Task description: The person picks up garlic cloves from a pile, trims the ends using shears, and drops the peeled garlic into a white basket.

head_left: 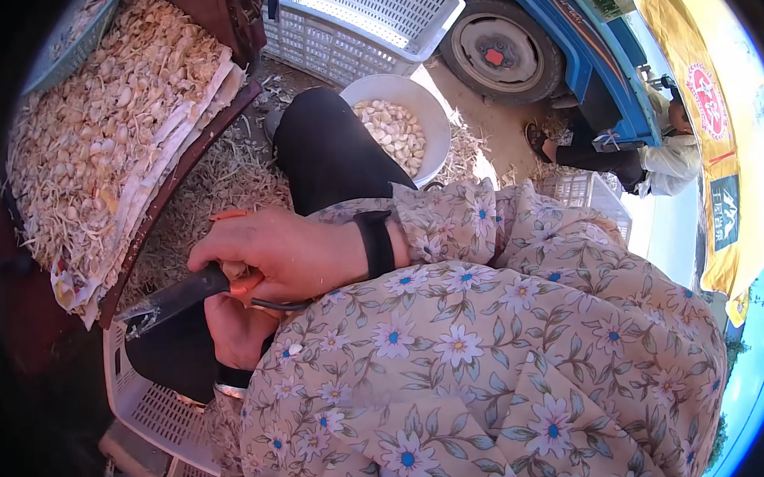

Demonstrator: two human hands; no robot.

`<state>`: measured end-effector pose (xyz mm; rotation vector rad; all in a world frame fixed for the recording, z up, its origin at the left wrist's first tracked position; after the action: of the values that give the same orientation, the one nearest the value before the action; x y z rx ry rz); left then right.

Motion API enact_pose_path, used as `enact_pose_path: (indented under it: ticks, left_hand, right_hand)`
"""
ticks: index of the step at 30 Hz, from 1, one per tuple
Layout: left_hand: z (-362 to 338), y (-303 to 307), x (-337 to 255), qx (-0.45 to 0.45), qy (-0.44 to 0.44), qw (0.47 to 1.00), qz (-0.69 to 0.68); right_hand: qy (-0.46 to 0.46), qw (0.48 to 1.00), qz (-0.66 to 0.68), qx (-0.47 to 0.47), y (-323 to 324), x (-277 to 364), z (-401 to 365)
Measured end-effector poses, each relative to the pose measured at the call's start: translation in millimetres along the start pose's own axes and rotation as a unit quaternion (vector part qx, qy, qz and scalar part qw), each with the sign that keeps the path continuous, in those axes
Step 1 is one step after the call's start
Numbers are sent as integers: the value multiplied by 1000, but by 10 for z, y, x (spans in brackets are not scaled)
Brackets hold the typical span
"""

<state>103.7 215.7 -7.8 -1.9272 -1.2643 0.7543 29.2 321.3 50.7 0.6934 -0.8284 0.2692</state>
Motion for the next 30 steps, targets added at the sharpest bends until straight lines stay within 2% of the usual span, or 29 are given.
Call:
enact_pose_path:
  ticks: [1,3,4,6,7,8,11,12,14,15,17,19,20,21,23,24,27,28,29,30]
  left_hand:
    - [-32,80,-21,53,-2,999,4]
    - [-113,179,-103,98,-91,980,149]
    - [-154,229,-142,111,-139,960,216]
    - [-242,176,-198,79,-166,963,199]
    - [-249,142,-210,37,-118,991,47]
    - [-263,131,-216,-4,-66,992,-108]
    - [-420,448,-377,112,-30,980,-161]
    - [-439,572,-387,32,-73,984,-157]
    - [-632,576,-417,46,-97,981,-162]
    - [-715,542,-449,57,-103,980,-162]
    - [-1009,480,-700,56,-215,973,-63]
    - [-1403,743,-1122,-71,-357,927,92]
    - [-1571,831,-1285,-178,-398,877,204]
    - [-1731,928,-1458,-280,-432,799,310]
    - [-1912,1328,-1784,-381,-390,726,418]
    - [-1897,1292,-1865,-430,-367,680,467]
    - [-1520,758,-1980,-415,-417,605,536]
    - [-1338,712,-2173,-368,-445,566,588]
    - [-1106,443,-2204,-342,-465,552,602]
    - [-874,268,-2284,-313,-466,568,601]
  right_hand:
    - [13,999,-17,34,-78,30,30]
    - [42,992,-59,105,-152,77,45]
    - [45,990,-83,109,-175,87,61]
    - [43,993,-26,106,-252,90,118]
    - [40,994,-2,105,-265,93,139]
    - [-23,987,28,155,-264,90,145]
    - [-24,994,67,81,-356,42,165]
    - [-16,994,69,82,-395,37,173]
    - [-5,994,70,81,-416,55,188]
    - [-49,989,98,101,-391,40,197]
    - [-135,971,147,133,-285,-9,217]
    - [-135,980,110,97,-227,-184,204]
    - [-141,982,93,84,-195,-268,204]
    - [-147,983,78,73,-204,-361,200]
    - [-156,984,69,57,-253,-586,210]
    - [-160,984,67,50,-282,-697,215]
    - [-202,971,127,14,-355,-979,225]
    - [-223,966,132,-9,-347,-1043,236]
    - [-238,963,124,-14,-333,-1091,237]
    - [-253,960,117,-18,-310,-1130,239]
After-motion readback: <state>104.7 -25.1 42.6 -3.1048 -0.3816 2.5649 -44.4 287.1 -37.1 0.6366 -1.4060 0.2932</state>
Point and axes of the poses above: each hand's wrist, its own z-axis towards the middle knuckle, its own y-axis out of the back of the hand, x = y × z, the point moved 3 cm from there along z, towards the middle knuckle, and after that the axes turned 9 degrees about -z, right-handed, at the moved point
